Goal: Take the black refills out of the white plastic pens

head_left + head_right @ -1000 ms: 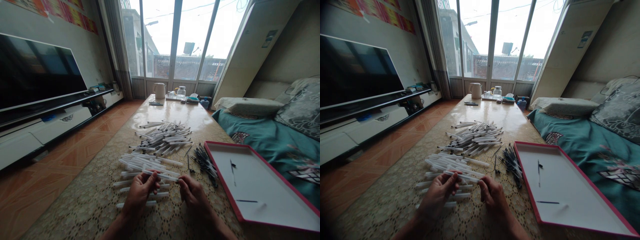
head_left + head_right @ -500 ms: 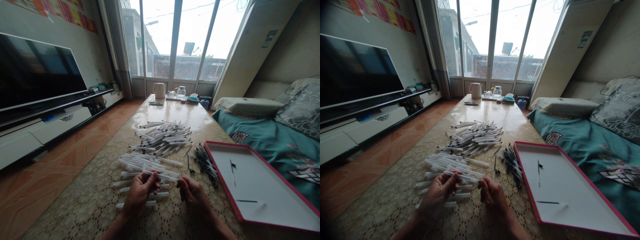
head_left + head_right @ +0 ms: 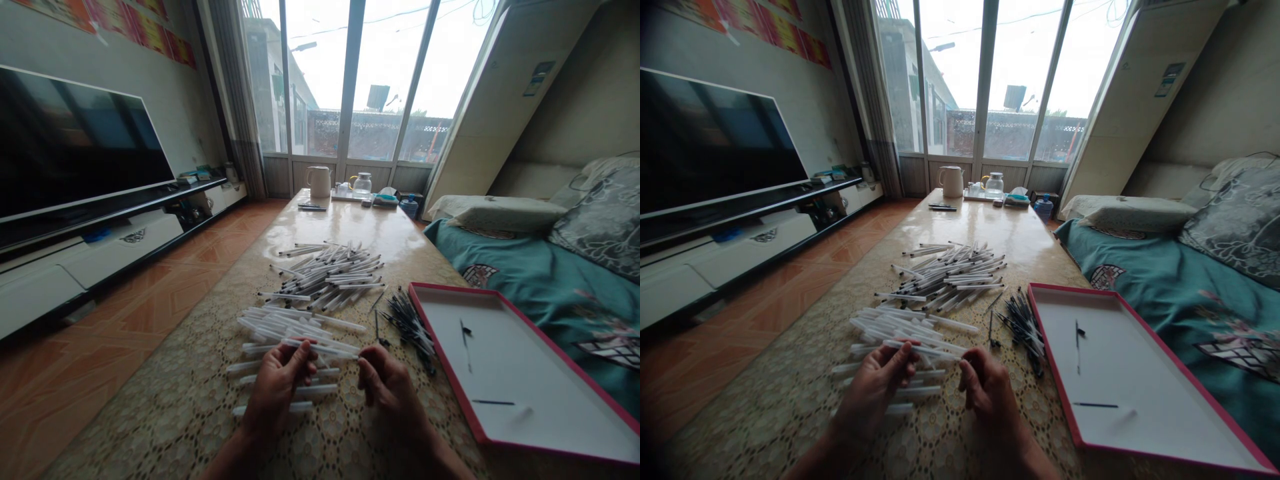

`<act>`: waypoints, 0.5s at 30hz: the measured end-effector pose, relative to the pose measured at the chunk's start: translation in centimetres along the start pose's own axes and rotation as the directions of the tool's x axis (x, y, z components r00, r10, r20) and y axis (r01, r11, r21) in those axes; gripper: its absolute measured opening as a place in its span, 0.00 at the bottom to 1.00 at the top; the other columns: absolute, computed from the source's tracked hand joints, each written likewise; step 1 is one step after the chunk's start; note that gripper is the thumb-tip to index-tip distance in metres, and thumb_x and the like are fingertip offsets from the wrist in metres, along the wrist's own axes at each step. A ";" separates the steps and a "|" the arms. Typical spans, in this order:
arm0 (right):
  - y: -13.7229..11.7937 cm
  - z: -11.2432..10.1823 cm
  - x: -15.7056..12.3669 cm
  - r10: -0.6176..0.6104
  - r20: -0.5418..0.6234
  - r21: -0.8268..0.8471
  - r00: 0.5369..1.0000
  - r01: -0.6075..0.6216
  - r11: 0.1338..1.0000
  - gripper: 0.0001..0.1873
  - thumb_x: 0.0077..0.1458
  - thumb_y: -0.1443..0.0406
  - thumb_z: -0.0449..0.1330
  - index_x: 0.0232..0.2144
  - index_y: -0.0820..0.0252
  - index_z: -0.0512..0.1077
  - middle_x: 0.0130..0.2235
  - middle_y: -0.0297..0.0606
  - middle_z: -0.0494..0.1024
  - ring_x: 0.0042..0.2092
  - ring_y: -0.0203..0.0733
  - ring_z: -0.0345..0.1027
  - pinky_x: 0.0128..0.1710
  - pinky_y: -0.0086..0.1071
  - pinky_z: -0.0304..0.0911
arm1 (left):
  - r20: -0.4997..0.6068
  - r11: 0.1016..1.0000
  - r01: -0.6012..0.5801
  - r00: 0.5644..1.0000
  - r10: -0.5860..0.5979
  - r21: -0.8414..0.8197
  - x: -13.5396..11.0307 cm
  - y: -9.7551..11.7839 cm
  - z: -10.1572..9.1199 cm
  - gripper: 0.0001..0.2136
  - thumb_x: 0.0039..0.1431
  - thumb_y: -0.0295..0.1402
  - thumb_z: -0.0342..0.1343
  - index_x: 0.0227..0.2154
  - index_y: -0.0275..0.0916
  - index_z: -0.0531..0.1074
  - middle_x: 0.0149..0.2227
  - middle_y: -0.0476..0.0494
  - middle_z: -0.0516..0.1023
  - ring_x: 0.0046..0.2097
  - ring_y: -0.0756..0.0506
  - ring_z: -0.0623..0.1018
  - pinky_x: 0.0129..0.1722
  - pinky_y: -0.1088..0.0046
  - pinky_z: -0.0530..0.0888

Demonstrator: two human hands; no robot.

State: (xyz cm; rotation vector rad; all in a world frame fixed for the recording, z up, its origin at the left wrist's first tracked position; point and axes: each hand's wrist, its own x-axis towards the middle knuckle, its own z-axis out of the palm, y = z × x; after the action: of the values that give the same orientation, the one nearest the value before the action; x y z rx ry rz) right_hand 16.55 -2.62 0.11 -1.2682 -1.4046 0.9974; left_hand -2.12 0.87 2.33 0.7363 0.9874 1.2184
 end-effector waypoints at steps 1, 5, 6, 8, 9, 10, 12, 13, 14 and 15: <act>-0.2 0.0 0.0 0.018 -0.010 0.057 1.000 -0.017 0.998 0.13 0.57 0.55 0.54 0.29 0.60 0.64 0.22 0.29 0.67 0.20 0.31 0.60 0.19 0.24 0.57 | -0.018 1.000 -0.002 1.000 0.002 -0.006 -0.1 0.2 0.0 0.17 0.36 0.40 0.69 0.27 0.33 0.76 0.21 0.48 0.75 0.20 0.55 0.70 0.16 0.85 0.66; -0.4 -0.1 0.2 0.114 -0.006 0.343 0.993 -0.105 0.933 0.11 0.52 0.58 0.58 0.31 0.58 0.61 0.27 0.31 0.70 0.20 0.30 0.61 0.15 0.22 0.53 | -0.042 1.000 0.005 0.999 -0.006 -0.020 -0.3 0.6 0.2 0.16 0.37 0.40 0.68 0.28 0.33 0.76 0.21 0.49 0.75 0.20 0.55 0.69 0.16 0.85 0.65; -0.3 -0.2 0.2 0.138 0.013 0.392 0.990 -0.132 0.910 0.12 0.51 0.58 0.58 0.32 0.58 0.61 0.28 0.31 0.70 0.18 0.29 0.59 0.13 0.21 0.50 | -0.036 1.000 0.009 0.999 -0.010 -0.020 -0.3 0.5 0.2 0.16 0.37 0.39 0.68 0.28 0.33 0.76 0.21 0.49 0.75 0.20 0.55 0.69 0.16 0.85 0.65; -0.2 -0.2 0.3 0.168 0.050 0.419 0.985 -0.173 0.891 0.12 0.51 0.57 0.58 0.33 0.57 0.62 0.27 0.28 0.68 0.16 0.26 0.54 0.12 0.20 0.44 | -0.012 1.000 0.017 1.000 -0.017 -0.019 -0.3 0.4 0.3 0.16 0.37 0.39 0.68 0.27 0.33 0.76 0.21 0.49 0.75 0.20 0.55 0.69 0.16 0.84 0.65; -0.2 -0.2 0.3 0.171 0.062 0.403 0.983 -0.182 0.897 0.13 0.52 0.57 0.59 0.33 0.58 0.63 0.25 0.26 0.65 0.15 0.25 0.51 0.12 0.20 0.42 | 0.005 1.000 0.023 1.000 -0.023 -0.017 -0.3 0.3 0.3 0.16 0.36 0.39 0.69 0.27 0.33 0.76 0.20 0.49 0.75 0.20 0.54 0.69 0.15 0.84 0.65; -0.3 -0.2 0.3 0.165 0.066 0.377 0.984 -0.178 0.909 0.13 0.52 0.56 0.59 0.32 0.59 0.64 0.23 0.25 0.62 0.16 0.25 0.48 0.13 0.20 0.42 | 0.020 0.999 0.029 0.999 -0.028 -0.016 -0.3 0.2 0.3 0.16 0.36 0.39 0.69 0.27 0.33 0.76 0.20 0.48 0.75 0.20 0.54 0.70 0.15 0.83 0.65; -0.4 -0.2 0.3 0.124 0.063 0.305 0.990 -0.137 0.942 0.13 0.52 0.56 0.60 0.30 0.60 0.65 0.21 0.24 0.58 0.19 0.26 0.48 0.16 0.21 0.44 | 0.038 0.999 0.036 0.999 -0.035 -0.016 -0.3 0.1 0.4 0.16 0.36 0.40 0.69 0.26 0.33 0.76 0.20 0.48 0.75 0.20 0.54 0.70 0.15 0.83 0.64; -0.5 -0.2 0.3 0.096 0.054 0.260 0.994 -0.107 0.960 0.14 0.52 0.56 0.59 0.28 0.61 0.65 0.22 0.25 0.58 0.21 0.27 0.49 0.18 0.22 0.46 | 0.040 0.999 0.037 0.999 -0.036 -0.016 -0.3 0.1 0.4 0.16 0.36 0.39 0.69 0.27 0.33 0.76 0.20 0.48 0.75 0.20 0.54 0.70 0.16 0.83 0.65; -0.6 -0.3 0.3 0.068 0.039 0.210 0.997 -0.074 0.975 0.14 0.53 0.56 0.59 0.27 0.61 0.65 0.22 0.26 0.58 0.22 0.29 0.51 0.19 0.23 0.48 | 0.035 0.999 0.037 0.999 -0.036 -0.019 -0.4 0.2 0.3 0.16 0.37 0.39 0.69 0.27 0.33 0.76 0.20 0.49 0.75 0.20 0.54 0.70 0.16 0.83 0.65; -0.7 -0.5 0.3 0.042 0.017 0.155 0.999 -0.044 0.987 0.15 0.54 0.55 0.58 0.26 0.61 0.65 0.23 0.27 0.59 0.23 0.29 0.52 0.21 0.23 0.50 | 0.023 0.999 0.035 0.999 -0.034 -0.025 -0.3 0.3 0.2 0.16 0.38 0.39 0.68 0.27 0.33 0.76 0.21 0.49 0.75 0.20 0.55 0.70 0.16 0.83 0.65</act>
State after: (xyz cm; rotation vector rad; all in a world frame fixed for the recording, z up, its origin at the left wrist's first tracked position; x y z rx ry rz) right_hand 16.87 -2.40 0.95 -1.1824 -1.2882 1.1248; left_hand -2.07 0.62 2.80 0.7089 0.9604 1.1885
